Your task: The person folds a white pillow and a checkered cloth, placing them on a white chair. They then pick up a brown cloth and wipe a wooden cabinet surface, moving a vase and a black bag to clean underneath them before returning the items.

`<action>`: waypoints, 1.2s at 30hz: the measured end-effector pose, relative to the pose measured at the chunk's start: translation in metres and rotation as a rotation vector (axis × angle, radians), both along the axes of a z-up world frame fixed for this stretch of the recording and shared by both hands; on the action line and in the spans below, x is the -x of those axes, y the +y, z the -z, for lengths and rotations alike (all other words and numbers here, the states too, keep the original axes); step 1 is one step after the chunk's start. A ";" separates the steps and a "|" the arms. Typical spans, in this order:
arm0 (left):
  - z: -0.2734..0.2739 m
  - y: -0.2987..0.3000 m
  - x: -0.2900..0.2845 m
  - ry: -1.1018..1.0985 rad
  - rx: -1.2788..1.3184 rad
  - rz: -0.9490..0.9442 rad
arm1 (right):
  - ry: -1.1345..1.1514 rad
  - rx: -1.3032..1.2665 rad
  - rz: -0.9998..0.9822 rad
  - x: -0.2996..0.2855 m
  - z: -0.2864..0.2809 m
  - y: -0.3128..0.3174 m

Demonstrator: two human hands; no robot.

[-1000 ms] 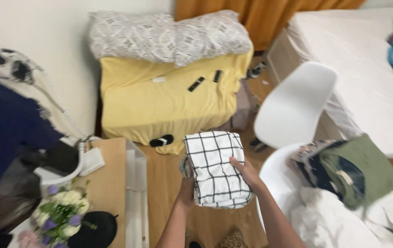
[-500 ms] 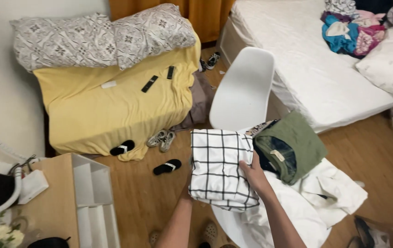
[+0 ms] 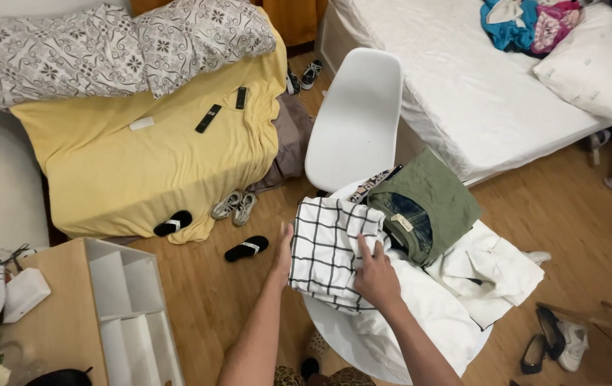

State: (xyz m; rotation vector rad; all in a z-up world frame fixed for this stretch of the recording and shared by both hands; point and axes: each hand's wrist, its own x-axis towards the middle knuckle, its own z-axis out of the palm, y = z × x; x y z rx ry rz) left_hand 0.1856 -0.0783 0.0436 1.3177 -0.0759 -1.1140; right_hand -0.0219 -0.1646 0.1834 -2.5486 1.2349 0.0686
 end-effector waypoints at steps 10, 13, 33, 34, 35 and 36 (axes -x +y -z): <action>-0.010 0.014 0.041 -0.486 -0.050 0.273 | 0.124 0.004 0.222 0.008 0.039 -0.016; -0.019 0.017 0.045 -0.566 -0.132 0.123 | 0.124 0.088 0.251 0.012 0.049 -0.017; -0.048 0.034 0.044 -0.650 -0.458 0.119 | -0.192 0.214 -0.137 -0.010 0.036 0.017; -0.044 0.043 0.044 -0.640 -0.468 0.089 | -0.193 0.211 -0.170 -0.018 0.034 0.018; -0.039 0.054 0.046 -0.626 -0.475 0.050 | -0.242 0.189 -0.239 -0.027 0.033 0.021; -0.035 0.066 0.048 -0.613 -0.483 0.011 | -0.292 0.165 -0.307 -0.036 0.031 0.025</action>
